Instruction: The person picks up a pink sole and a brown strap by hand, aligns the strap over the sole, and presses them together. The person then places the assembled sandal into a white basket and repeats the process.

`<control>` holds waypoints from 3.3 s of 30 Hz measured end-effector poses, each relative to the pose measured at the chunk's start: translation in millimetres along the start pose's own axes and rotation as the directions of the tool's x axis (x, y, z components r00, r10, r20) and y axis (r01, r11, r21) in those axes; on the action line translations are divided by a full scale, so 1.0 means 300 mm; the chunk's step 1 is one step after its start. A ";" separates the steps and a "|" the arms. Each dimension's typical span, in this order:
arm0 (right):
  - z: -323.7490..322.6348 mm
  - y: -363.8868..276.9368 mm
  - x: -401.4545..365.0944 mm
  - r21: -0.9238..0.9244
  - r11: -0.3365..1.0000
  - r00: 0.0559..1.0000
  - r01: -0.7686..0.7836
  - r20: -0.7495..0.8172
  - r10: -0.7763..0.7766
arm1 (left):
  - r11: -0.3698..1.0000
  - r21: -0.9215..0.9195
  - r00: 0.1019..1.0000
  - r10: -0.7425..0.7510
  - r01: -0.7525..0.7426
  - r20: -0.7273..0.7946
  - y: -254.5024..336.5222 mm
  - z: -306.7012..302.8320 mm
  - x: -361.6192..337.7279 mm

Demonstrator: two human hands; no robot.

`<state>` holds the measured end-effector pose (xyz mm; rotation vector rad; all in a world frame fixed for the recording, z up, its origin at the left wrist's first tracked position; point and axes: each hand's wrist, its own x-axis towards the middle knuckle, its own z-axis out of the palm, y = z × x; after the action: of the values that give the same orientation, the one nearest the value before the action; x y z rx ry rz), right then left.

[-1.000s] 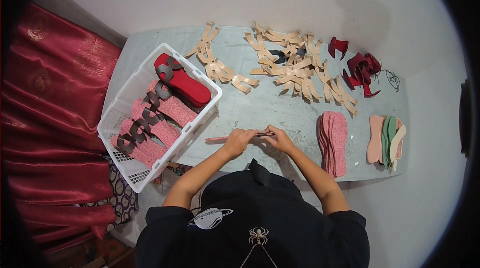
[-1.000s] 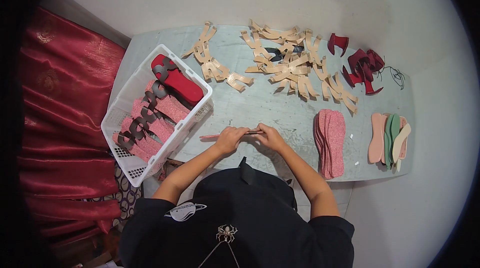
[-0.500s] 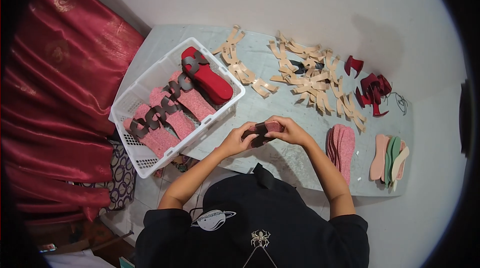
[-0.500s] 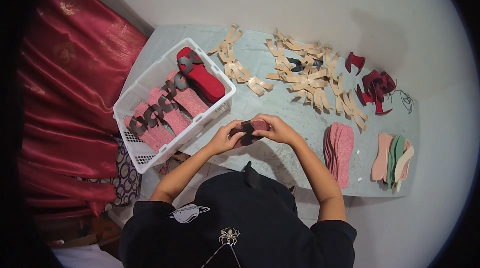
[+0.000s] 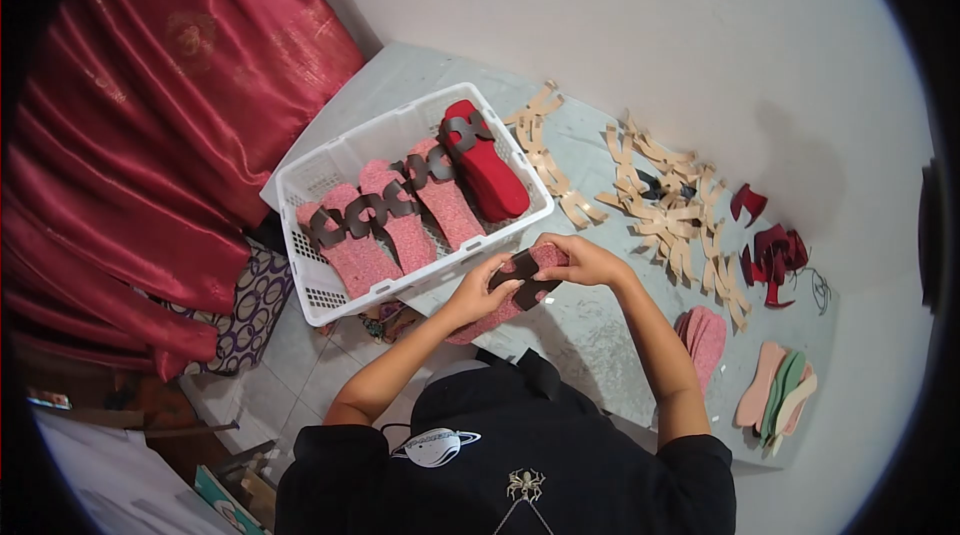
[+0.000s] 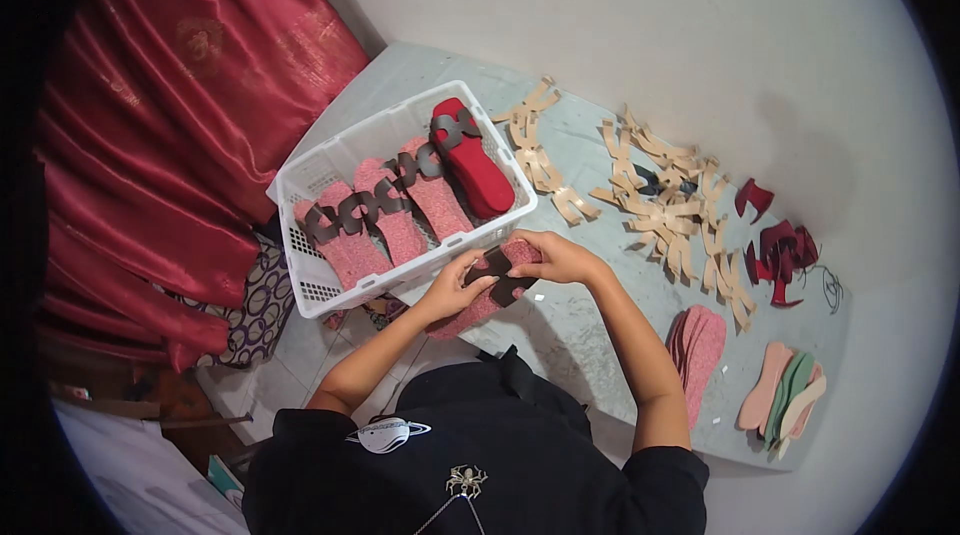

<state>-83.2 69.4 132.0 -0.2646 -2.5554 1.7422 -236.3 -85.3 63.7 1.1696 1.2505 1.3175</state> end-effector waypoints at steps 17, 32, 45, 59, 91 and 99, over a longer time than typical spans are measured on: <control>0.010 -0.088 0.215 -0.071 0.996 0.961 0.053 0.275 -0.031 | 0.995 -0.046 0.975 0.079 -0.091 -0.209 0.088 -0.092 -0.093; 0.022 -0.099 0.326 -0.060 0.984 0.937 0.168 0.319 -0.141 | 0.990 -0.123 0.960 0.028 -0.064 -0.278 0.096 -0.150 -0.122; 0.022 -0.131 0.379 -0.076 0.979 0.911 0.188 0.386 -0.145 | 0.996 0.031 0.948 0.092 -0.086 -0.306 0.169 -0.174 -0.122; 0.072 -0.083 0.411 0.372 0.888 0.955 0.271 -0.219 -0.200 | 0.923 0.031 0.727 0.322 -0.384 -0.606 0.215 -0.381 0.028; 0.202 0.191 0.387 -0.750 0.611 0.831 -0.252 -0.491 -0.260 | 1.000 -0.014 0.415 -0.021 0.019 -0.910 -0.309 -0.522 0.435; 0.198 0.196 0.391 -0.745 0.624 0.844 -0.238 -0.476 -0.247 | 0.990 0.002 0.242 -0.033 0.142 -0.970 -0.316 -0.471 0.466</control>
<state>-199.2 54.6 47.9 -0.6550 -2.6222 0.2770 -389.0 43.0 -29.8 0.1164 2.2344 2.0121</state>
